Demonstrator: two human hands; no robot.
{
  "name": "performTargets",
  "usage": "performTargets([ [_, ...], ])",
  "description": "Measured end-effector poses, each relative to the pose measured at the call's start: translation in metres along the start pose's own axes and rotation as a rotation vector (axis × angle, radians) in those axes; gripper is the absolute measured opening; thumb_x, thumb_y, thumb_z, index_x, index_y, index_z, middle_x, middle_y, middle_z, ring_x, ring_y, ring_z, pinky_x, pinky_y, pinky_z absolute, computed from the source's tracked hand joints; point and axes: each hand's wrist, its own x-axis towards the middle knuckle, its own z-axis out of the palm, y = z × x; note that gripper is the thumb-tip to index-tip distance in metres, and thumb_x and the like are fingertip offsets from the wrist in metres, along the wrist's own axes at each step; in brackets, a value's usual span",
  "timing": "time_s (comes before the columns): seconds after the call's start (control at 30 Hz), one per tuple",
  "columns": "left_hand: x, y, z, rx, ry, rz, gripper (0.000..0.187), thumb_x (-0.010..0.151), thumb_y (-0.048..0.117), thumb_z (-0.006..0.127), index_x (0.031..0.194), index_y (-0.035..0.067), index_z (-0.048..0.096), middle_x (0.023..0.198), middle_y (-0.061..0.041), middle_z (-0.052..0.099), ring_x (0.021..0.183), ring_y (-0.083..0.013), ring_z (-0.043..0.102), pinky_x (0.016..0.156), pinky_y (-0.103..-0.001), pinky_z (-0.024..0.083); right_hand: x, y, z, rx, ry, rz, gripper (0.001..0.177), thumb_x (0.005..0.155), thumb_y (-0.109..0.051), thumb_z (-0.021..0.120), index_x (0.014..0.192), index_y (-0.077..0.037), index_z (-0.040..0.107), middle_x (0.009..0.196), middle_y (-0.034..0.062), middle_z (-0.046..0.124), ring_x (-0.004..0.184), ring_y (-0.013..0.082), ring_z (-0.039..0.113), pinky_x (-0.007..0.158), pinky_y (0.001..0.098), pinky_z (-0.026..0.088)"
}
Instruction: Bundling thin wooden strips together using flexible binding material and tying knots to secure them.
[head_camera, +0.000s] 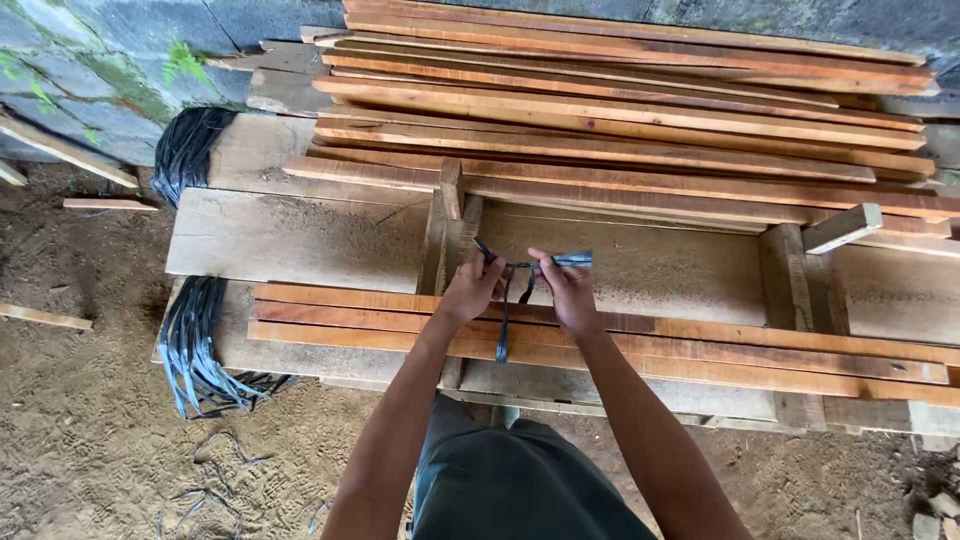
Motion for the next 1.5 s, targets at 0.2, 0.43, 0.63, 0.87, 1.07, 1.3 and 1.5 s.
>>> performTargets([
  [0.2,-0.005,0.003,0.0,0.05,0.051,0.163,0.032,0.113,0.023,0.051,0.135,-0.001,0.05,0.084,-0.021,0.071,0.076,-0.0248,0.073,0.063,-0.045,0.064,0.003,0.014,-0.008,-0.012,-0.116,0.008,0.019,0.101,-0.015,0.073,0.106,0.002,0.078,0.087,0.018,0.074,0.079,0.0178,0.068,0.078,0.0314,0.056],
  [0.43,-0.008,0.008,0.007,0.299,0.053,0.191,0.025,0.111,0.018,0.054,0.123,-0.002,0.061,0.081,-0.019,0.072,0.073,-0.0264,0.075,0.057,-0.041,0.064,0.006,0.015,-0.009,-0.047,-0.097,0.072,0.031,0.082,0.0,0.087,0.112,0.0,0.078,0.095,0.0132,0.073,0.088,0.0159,0.07,0.086,0.0307,0.059],
  [0.63,-0.019,0.044,0.005,0.349,0.022,0.334,0.017,0.11,0.009,0.054,0.121,-0.002,0.059,0.087,-0.022,0.07,0.082,-0.0347,0.076,0.059,-0.049,0.067,0.01,0.034,-0.017,-0.074,-0.11,0.095,0.022,0.1,-0.006,0.072,0.118,0.006,0.072,0.096,0.0162,0.07,0.088,0.0167,0.064,0.083,0.0351,0.057],
  [0.87,-0.012,0.038,0.009,0.37,0.026,0.34,0.02,0.112,0.017,0.052,0.113,-0.001,0.061,0.083,-0.021,0.069,0.077,-0.0334,0.075,0.055,-0.048,0.064,0.016,0.035,-0.021,-0.054,-0.122,0.077,0.013,0.103,-0.008,0.068,0.11,0.003,0.072,0.093,0.0181,0.072,0.088,0.0216,0.07,0.085,0.0384,0.06],
  [1.07,0.001,0.014,0.012,0.432,0.025,0.257,0.028,0.113,0.027,0.049,0.106,0.002,0.06,0.078,-0.018,0.066,0.068,-0.0309,0.071,0.049,-0.047,0.057,0.016,0.03,-0.02,-0.1,-0.104,0.091,0.017,0.109,-0.011,0.058,0.113,0.003,0.066,0.095,0.0183,0.069,0.09,0.023,0.069,0.086,0.0426,0.058],
  [1.3,0.008,-0.008,0.012,0.467,0.062,0.157,0.037,0.114,0.033,0.045,0.117,-0.001,0.058,0.081,-0.019,0.068,0.066,-0.0298,0.071,0.047,-0.045,0.059,0.012,0.018,-0.016,-0.117,-0.189,0.041,0.019,0.107,-0.014,0.062,0.107,0.004,0.07,0.087,0.0183,0.071,0.081,0.0234,0.072,0.083,0.0414,0.058],
  [1.5,0.011,-0.012,0.015,0.523,0.078,0.195,0.031,0.113,0.027,0.049,0.122,-0.001,0.058,0.086,-0.022,0.07,0.071,-0.0373,0.073,0.049,-0.05,0.064,0.008,0.013,-0.015,-0.041,-0.228,0.031,0.013,0.098,-0.009,0.074,0.104,0.003,0.077,0.085,0.0159,0.075,0.077,0.0178,0.072,0.08,0.0365,0.06],
])
